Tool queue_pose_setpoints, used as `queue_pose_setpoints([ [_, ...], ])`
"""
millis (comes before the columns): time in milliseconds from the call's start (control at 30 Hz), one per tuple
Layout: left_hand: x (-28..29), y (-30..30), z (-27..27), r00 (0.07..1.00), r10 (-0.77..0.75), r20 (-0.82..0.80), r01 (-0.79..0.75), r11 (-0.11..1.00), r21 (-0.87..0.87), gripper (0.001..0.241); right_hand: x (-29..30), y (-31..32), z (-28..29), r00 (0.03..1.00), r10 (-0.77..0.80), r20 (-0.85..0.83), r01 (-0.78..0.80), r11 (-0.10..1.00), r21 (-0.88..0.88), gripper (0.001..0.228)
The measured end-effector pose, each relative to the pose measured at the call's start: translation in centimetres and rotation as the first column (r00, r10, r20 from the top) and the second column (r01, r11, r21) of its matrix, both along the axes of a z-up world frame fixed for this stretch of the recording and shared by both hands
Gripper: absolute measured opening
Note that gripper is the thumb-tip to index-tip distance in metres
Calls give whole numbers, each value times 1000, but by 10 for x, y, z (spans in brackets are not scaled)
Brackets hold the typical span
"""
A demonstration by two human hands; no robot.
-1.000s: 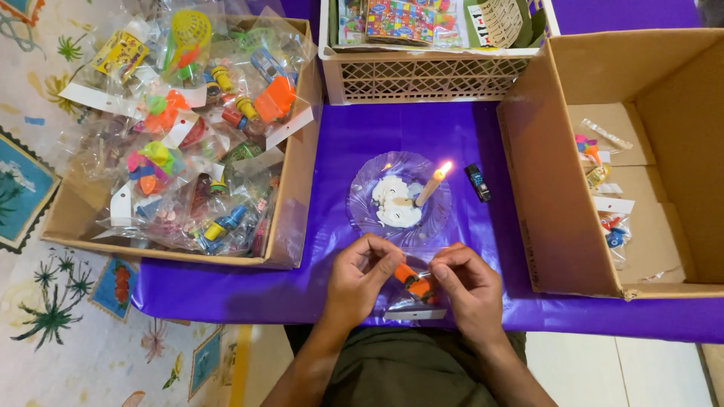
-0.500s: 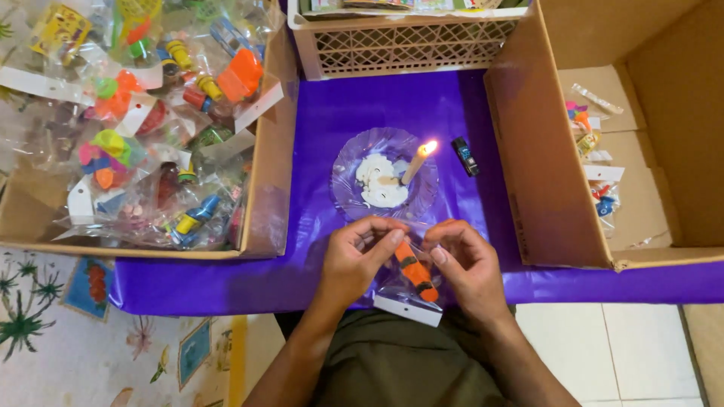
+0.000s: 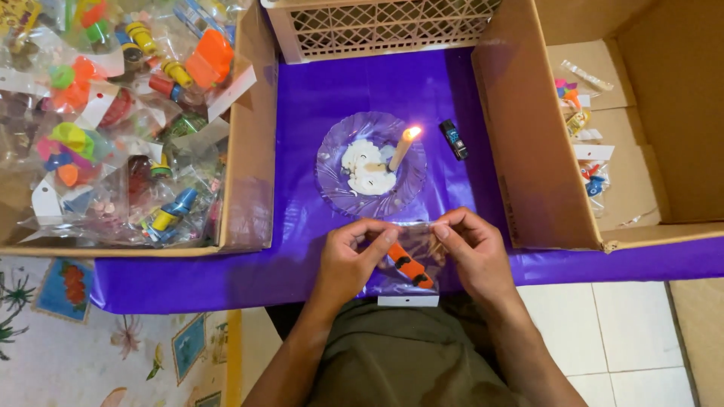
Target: Sealing small plastic bags containing toys by passing the folded edges through a candle flame.
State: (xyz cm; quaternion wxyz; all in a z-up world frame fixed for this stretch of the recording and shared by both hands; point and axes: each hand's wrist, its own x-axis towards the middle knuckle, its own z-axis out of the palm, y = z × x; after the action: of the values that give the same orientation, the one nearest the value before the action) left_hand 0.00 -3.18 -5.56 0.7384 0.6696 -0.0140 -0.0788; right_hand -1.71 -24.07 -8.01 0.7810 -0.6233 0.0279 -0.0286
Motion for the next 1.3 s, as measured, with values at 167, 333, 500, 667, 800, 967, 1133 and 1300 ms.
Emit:
queue_pose_setpoints([
  [167,-1,-6,1,1000,-26,-5,26,1000,-18,11,-4,-1,10,997,20,-75,-17,999,37,20],
  [333,-3,-12,-4,997,-79,-18,79,997,2,11,1,-12,8,996,31,-81,-37,997,-72,22],
  [500,-2,-7,12,991,-133,-20,135,982,135,31,5,-20,1,980,138,-141,-159,975,-155,17],
  [667,6,-7,12,975,-171,140,114,932,344,15,6,-18,12,973,172,-152,-204,951,-232,14],
  [800,11,-14,-8,951,-214,221,96,889,447,13,14,-18,36,984,165,-72,-166,677,-717,9],
  [967,10,-19,-14,917,-280,283,38,768,639,10,11,-27,25,985,170,-39,-133,591,-796,10],
  [1133,7,-27,-30,863,-301,405,-79,711,699,12,12,-26,28,977,212,-35,-151,560,-815,12],
  [1300,7,-20,-36,831,-335,444,-93,703,705,12,10,-31,13,970,237,50,-92,549,-831,17],
])
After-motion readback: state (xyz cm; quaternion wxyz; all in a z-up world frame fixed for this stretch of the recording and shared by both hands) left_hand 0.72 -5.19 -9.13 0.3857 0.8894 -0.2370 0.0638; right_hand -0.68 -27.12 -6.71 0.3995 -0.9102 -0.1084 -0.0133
